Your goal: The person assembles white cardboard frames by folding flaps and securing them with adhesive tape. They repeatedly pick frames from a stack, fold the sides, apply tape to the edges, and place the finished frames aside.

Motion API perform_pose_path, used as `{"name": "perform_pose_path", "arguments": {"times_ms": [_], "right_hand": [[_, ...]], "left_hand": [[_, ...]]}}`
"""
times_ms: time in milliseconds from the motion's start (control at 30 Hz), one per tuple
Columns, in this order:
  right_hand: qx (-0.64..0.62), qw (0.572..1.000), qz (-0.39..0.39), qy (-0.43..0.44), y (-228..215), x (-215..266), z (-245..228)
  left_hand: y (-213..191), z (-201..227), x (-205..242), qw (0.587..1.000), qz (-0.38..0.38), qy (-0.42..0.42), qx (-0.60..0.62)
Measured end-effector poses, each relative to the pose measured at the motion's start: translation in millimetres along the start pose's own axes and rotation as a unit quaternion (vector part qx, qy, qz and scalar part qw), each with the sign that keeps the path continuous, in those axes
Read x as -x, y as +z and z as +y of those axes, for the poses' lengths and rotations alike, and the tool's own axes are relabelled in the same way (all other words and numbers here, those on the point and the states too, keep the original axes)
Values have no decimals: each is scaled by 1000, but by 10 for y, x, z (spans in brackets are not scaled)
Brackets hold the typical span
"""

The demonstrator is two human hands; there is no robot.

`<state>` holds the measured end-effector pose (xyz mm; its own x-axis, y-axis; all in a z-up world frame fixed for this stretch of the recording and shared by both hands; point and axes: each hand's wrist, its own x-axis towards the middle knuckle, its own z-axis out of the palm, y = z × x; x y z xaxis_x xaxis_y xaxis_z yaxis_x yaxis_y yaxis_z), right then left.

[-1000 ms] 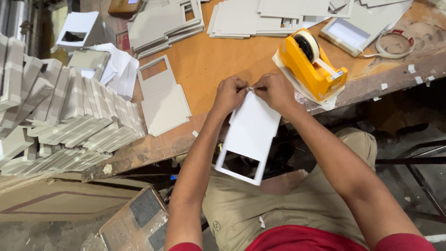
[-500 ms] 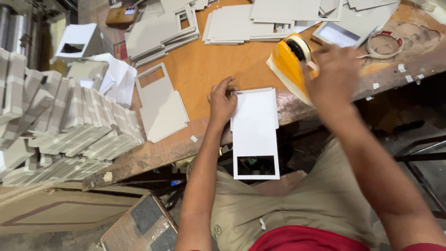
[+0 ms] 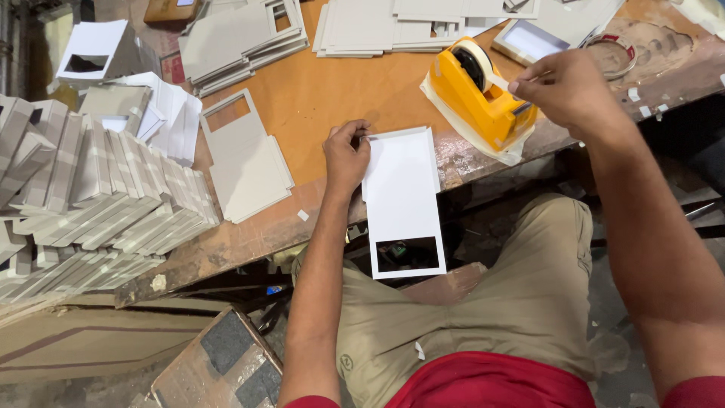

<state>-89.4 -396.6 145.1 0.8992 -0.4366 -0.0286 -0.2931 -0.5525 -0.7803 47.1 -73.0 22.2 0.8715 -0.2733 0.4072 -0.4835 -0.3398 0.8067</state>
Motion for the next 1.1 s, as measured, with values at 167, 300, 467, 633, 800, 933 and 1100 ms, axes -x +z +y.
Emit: {"name": "perform_pose_path", "arguments": {"times_ms": [167,300,467,633,800,933,1100], "right_hand": [[44,997,12,69,-132,189,207],[15,998,-16,63,-122,111,741],[323,929,183,-4,-17,157,1338],[90,988,118,-52,125,546,1350],[-204,977,-32,-51,654,755,917],[-379,917,-111,-45,754,648,492],[-406,891,-170,-109,425,634,99]], "left_hand": [[4,-47,6,1000,3,17,12],[6,-56,2,1000,2,21,13],[-58,97,-9,999,-5,28,-34],[-27,390,-28,957,-57,140,-247],[237,526,-165,920,-165,190,-300],[212,732,-190,905,-182,249,-294],[-246,1225,65,775,-93,496,-381]]}}
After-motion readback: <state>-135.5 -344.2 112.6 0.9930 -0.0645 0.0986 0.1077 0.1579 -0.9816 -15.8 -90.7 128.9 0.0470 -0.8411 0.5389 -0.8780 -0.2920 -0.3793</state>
